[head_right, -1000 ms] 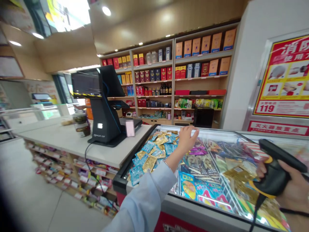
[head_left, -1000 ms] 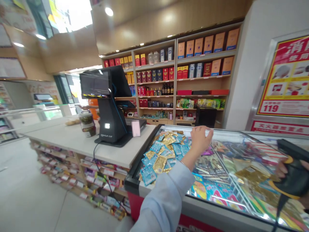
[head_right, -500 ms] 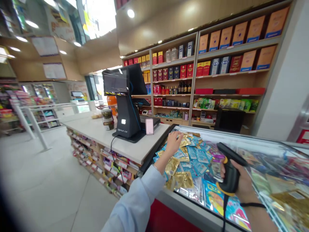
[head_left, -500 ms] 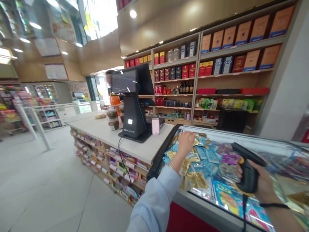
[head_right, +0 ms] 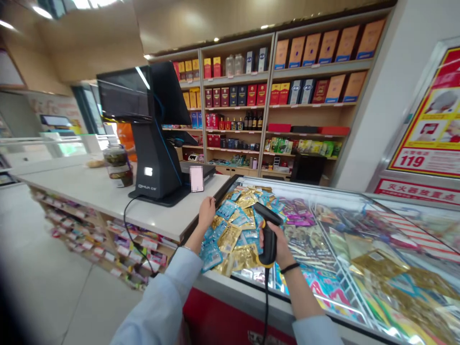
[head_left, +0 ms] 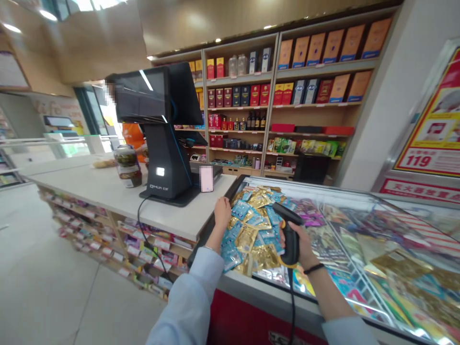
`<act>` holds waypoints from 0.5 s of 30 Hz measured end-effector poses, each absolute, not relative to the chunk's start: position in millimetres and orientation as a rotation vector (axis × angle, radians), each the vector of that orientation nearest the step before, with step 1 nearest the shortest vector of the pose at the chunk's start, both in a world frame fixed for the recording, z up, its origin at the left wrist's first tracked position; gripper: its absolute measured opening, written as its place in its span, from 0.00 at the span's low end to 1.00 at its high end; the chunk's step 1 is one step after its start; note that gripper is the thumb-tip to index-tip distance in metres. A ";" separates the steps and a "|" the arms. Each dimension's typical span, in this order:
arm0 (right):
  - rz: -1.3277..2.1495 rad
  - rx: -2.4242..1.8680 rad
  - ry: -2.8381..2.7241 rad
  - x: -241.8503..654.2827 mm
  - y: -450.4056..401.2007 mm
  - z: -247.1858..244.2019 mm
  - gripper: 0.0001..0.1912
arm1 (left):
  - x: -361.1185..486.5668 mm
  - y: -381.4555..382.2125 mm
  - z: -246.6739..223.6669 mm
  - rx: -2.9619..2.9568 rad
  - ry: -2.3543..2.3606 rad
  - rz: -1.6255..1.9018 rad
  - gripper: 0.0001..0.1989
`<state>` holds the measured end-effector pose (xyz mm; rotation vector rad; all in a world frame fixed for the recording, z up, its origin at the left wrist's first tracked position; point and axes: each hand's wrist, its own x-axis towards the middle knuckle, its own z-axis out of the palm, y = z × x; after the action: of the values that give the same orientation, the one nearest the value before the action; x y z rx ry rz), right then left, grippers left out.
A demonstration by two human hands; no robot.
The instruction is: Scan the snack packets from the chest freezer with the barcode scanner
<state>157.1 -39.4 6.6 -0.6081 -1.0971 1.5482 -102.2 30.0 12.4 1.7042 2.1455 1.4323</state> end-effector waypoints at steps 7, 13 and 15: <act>1.496 -0.651 -1.038 163.7 -35.9 -2.3 0.19 | -83.0 27.4 0.0 1.854 2.485 1.000 0.20; 1.456 -0.628 -1.037 166.9 -38.1 1.7 0.19 | -75.4 21.9 2.4 1.876 2.471 0.898 0.31; 1.449 -0.618 -1.032 168.0 -39.0 3.5 0.19 | -74.8 22.9 0.5 1.924 2.421 0.923 0.33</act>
<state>168.0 -39.0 3.5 -0.6181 -1.0315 1.4485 -74.8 22.9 0.5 1.9244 2.4206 0.9226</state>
